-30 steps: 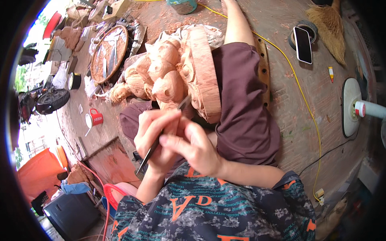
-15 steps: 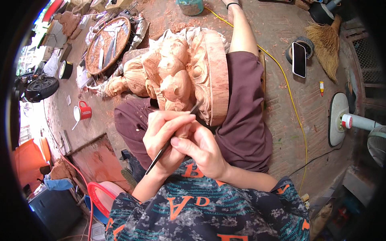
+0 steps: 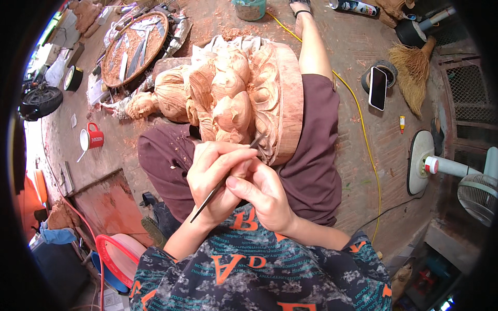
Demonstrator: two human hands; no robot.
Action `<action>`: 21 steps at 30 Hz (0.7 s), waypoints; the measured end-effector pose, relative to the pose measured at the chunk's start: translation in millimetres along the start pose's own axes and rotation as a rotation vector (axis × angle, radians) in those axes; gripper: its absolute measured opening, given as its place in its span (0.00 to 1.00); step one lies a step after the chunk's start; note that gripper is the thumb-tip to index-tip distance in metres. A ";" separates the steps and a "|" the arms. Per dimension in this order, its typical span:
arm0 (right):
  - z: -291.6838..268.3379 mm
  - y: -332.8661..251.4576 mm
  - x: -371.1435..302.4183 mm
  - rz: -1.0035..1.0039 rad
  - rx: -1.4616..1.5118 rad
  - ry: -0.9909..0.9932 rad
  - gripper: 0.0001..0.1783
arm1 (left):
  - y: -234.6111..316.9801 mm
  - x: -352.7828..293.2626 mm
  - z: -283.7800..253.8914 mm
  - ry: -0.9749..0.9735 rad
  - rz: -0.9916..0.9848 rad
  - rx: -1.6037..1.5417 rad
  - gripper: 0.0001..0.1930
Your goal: The person is carving a wooden sculpture of a figure, likely a deity, using a chisel. They are seated on the floor, holding the wood between their legs, and meticulously refining the details of the figure's face and hair.
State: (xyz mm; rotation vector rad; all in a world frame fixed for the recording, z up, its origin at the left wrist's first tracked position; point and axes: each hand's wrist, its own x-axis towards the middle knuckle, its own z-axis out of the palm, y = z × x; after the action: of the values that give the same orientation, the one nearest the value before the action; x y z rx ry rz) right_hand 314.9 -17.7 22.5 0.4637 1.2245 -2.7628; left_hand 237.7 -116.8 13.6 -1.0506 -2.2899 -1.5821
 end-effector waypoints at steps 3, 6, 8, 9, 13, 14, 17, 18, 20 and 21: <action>4.2 -2.2 16.2 0.089 0.119 0.045 0.15 | -9.0 -1.2 5.7 0.054 -0.080 0.158 0.12; -1.1 5.1 3.9 0.023 -0.017 0.046 0.15 | -5.6 -6.9 5.8 0.042 -0.020 0.056 0.09; 0.7 4.9 0.4 0.015 -0.033 0.049 0.15 | -7.1 -8.6 6.8 0.074 -0.046 0.068 0.10; -4.1 8.1 5.1 0.030 -0.029 0.043 0.15 | -8.2 -9.5 7.6 0.087 -0.055 0.076 0.10; -1.0 3.6 7.1 0.064 0.017 0.072 0.14 | -7.2 -10.3 12.2 0.094 -0.065 0.071 0.09; -0.4 3.2 0.8 0.041 -0.012 0.072 0.13 | -2.1 -11.0 10.0 0.079 -0.053 0.023 0.09; 2.1 2.2 5.9 0.051 -0.058 0.056 0.12 | -5.1 -9.1 5.8 0.090 -0.057 0.051 0.09; -1.3 1.8 11.2 0.072 -0.060 0.044 0.13 | -6.6 -7.1 6.9 0.108 -0.057 0.113 0.09; -6.4 0.6 12.4 0.092 0.008 0.039 0.13 | -8.5 -6.5 11.0 0.092 -0.058 0.092 0.09; -5.1 0.8 3.6 0.060 -0.032 0.043 0.13 | -4.2 -8.7 8.6 0.073 -0.044 0.047 0.09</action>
State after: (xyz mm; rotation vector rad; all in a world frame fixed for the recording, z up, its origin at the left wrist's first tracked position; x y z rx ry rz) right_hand 312.9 -14.4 17.6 0.5499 1.2415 -2.6927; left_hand 243.6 -114.0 2.4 -0.9227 -2.3052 -1.5474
